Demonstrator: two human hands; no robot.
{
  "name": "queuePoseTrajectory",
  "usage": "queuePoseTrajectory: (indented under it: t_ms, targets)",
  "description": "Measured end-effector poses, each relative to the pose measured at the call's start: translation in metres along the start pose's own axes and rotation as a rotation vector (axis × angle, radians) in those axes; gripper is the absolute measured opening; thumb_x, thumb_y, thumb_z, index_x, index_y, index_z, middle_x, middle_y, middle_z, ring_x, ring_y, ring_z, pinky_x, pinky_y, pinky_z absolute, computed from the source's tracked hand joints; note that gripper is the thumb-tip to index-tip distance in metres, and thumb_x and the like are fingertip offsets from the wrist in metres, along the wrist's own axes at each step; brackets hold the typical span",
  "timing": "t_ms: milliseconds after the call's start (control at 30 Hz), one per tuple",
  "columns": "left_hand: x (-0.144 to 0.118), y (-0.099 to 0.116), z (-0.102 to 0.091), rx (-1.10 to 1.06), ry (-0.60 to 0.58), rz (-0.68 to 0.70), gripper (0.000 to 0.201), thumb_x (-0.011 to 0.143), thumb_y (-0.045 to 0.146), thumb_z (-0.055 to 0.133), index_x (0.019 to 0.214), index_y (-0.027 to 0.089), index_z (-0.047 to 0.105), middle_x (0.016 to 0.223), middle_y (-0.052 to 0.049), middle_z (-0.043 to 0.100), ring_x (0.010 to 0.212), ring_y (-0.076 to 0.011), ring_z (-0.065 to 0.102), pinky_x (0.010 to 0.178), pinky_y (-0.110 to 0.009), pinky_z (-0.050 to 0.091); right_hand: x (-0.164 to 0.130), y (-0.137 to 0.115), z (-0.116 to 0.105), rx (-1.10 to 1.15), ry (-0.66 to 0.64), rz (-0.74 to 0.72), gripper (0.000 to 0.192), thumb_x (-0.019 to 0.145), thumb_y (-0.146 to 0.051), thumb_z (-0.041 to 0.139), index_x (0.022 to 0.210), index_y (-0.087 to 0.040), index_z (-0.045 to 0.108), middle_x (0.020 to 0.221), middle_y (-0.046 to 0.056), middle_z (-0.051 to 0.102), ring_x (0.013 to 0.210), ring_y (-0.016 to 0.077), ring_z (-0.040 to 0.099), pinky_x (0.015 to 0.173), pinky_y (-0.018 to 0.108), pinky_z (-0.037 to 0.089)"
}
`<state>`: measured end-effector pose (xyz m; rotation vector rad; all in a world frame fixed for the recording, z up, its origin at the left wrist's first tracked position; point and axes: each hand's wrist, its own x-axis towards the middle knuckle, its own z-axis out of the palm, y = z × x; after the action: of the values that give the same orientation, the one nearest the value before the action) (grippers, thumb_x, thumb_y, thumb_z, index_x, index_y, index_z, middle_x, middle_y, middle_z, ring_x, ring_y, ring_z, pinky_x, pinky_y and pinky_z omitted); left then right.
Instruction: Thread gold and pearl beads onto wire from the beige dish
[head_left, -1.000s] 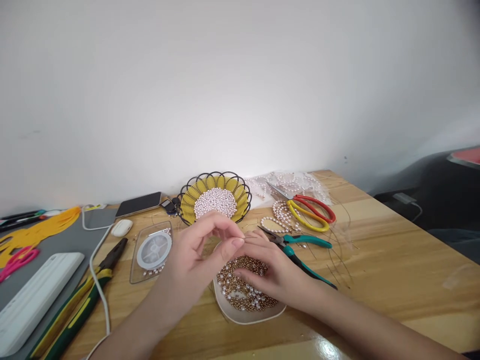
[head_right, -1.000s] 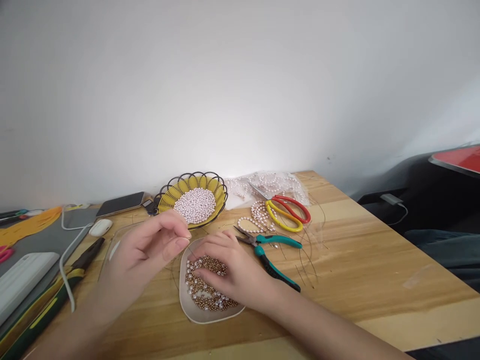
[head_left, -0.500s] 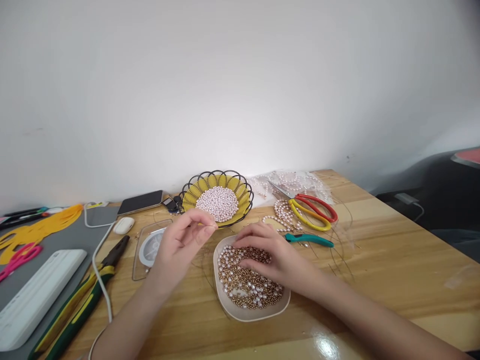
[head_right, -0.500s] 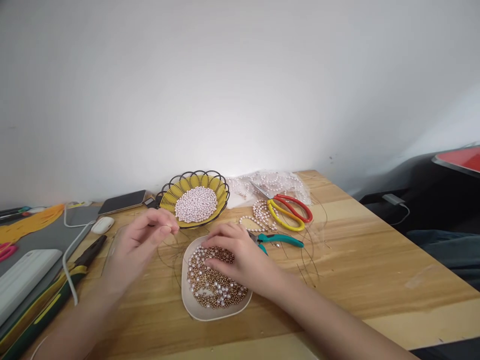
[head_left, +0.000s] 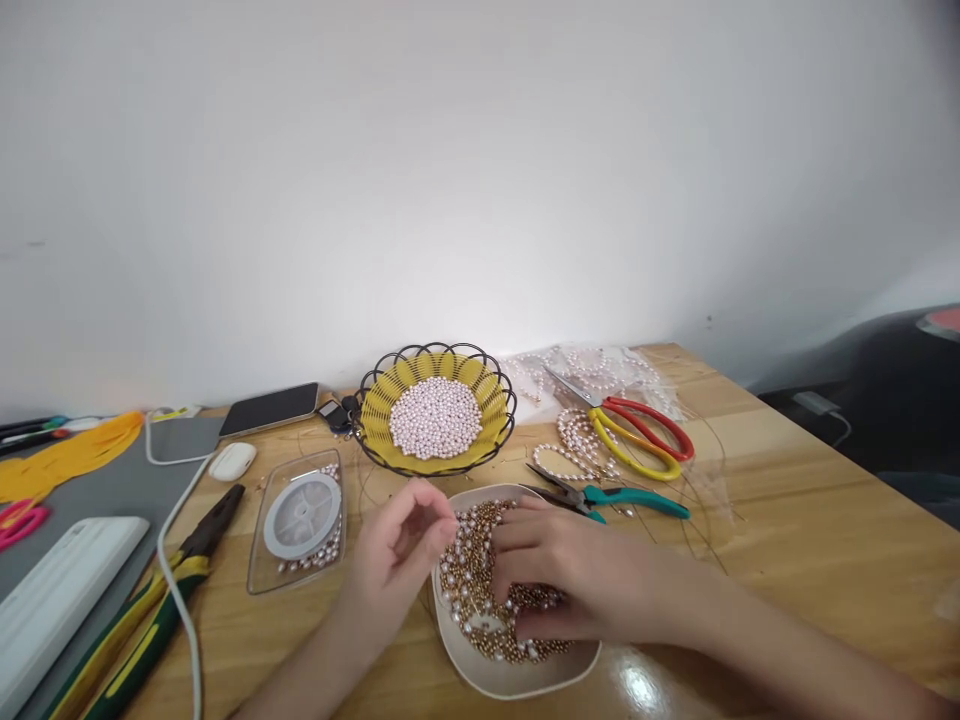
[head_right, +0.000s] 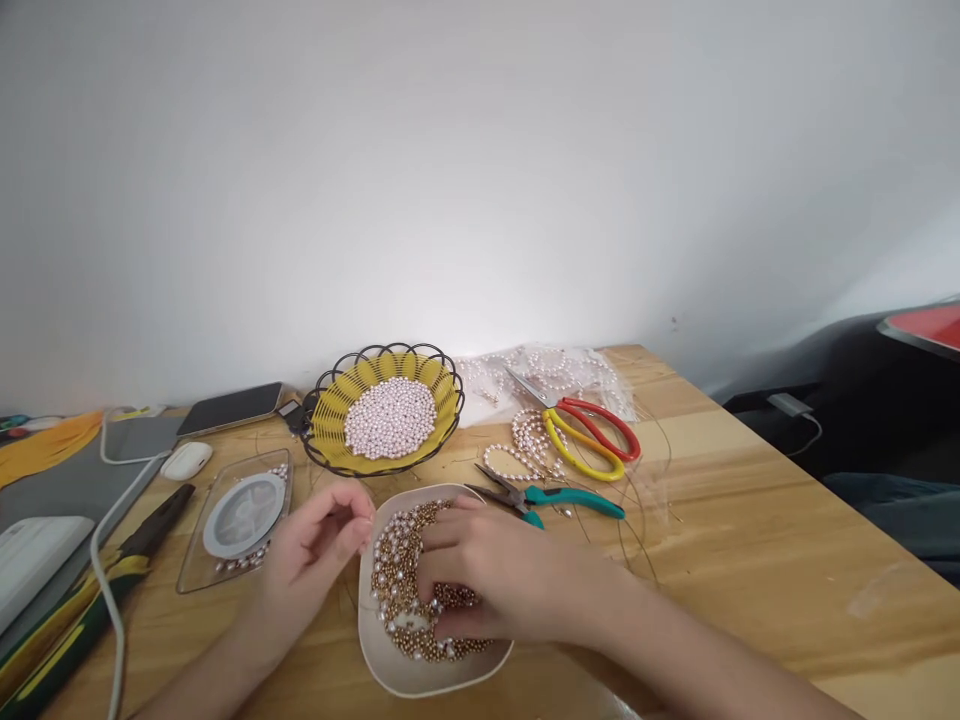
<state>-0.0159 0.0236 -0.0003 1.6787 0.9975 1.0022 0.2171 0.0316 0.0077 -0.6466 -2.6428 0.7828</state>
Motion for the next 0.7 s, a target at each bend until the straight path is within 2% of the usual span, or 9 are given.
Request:
queuePoseTrajectory:
  t_ms: [100,267,333,433,533,700]
  targets:
    - [-0.007,-0.007,0.006,0.019,-0.007,0.027,0.023,0.103,0.036,0.054,0.087,0.02,0.059,0.073,0.001,0.054,0.063,-0.0143,0.05,0.058,-0.022,0.041,-0.004,0.0,0.008,-0.051,0.009,-0.006,0.014,0.085,-0.018,0.082,0.09,-0.019,0.069,0.089,0.0,0.071,0.084,0.0181,0.066,0.088,0.037,0.046]
    - [-0.011,-0.013,0.015,-0.026,-0.013,-0.06,0.03,0.105,0.042,0.048,0.085,0.021,0.056,0.07,0.002,0.048,0.06,-0.0143,0.047,0.055,-0.023,0.039,-0.008,0.005,0.013,-0.02,0.007,-0.014,0.01,0.094,-0.018,0.071,0.086,-0.02,0.067,0.087,0.0,0.068,0.082,0.0164,0.064,0.087,0.035,0.047]
    - [-0.012,-0.014,0.017,-0.043,-0.012,-0.09,0.032,0.104,0.045,0.048,0.086,0.02,0.057,0.07,0.001,0.048,0.06,-0.0147,0.046,0.056,-0.024,0.038,-0.008,0.009,0.013,0.034,0.045,-0.031,0.01,0.096,-0.023,0.07,0.086,-0.02,0.069,0.085,0.0,0.068,0.08,0.0168,0.063,0.086,0.035,0.048]
    - [-0.014,-0.015,0.018,-0.058,0.009,-0.106,0.037,0.103,0.051,0.048,0.083,0.02,0.056,0.067,0.002,0.044,0.058,-0.0145,0.041,0.055,-0.025,0.034,-0.006,0.014,0.01,0.113,0.149,-0.064,0.021,0.1,-0.034,0.065,0.087,-0.019,0.071,0.078,0.002,0.068,0.077,0.018,0.063,0.08,0.034,0.049]
    - [-0.015,-0.017,0.019,-0.015,-0.014,-0.07,0.044,0.105,0.053,0.041,0.076,0.021,0.049,0.066,0.001,0.044,0.06,-0.0154,0.042,0.056,-0.027,0.033,-0.004,0.015,0.004,0.18,0.197,-0.064,0.025,0.104,-0.034,0.058,0.092,-0.019,0.074,0.078,0.004,0.07,0.077,0.0181,0.064,0.078,0.033,0.052]
    - [-0.014,-0.028,0.019,0.069,-0.06,0.061,0.043,0.105,0.049,0.037,0.073,0.021,0.044,0.064,0.0,0.045,0.059,-0.0162,0.045,0.056,-0.029,0.034,-0.004,0.015,0.002,0.269,0.282,-0.043,0.018,0.104,-0.022,0.056,0.104,-0.022,0.074,0.087,0.007,0.073,0.08,0.0181,0.066,0.078,0.033,0.055]
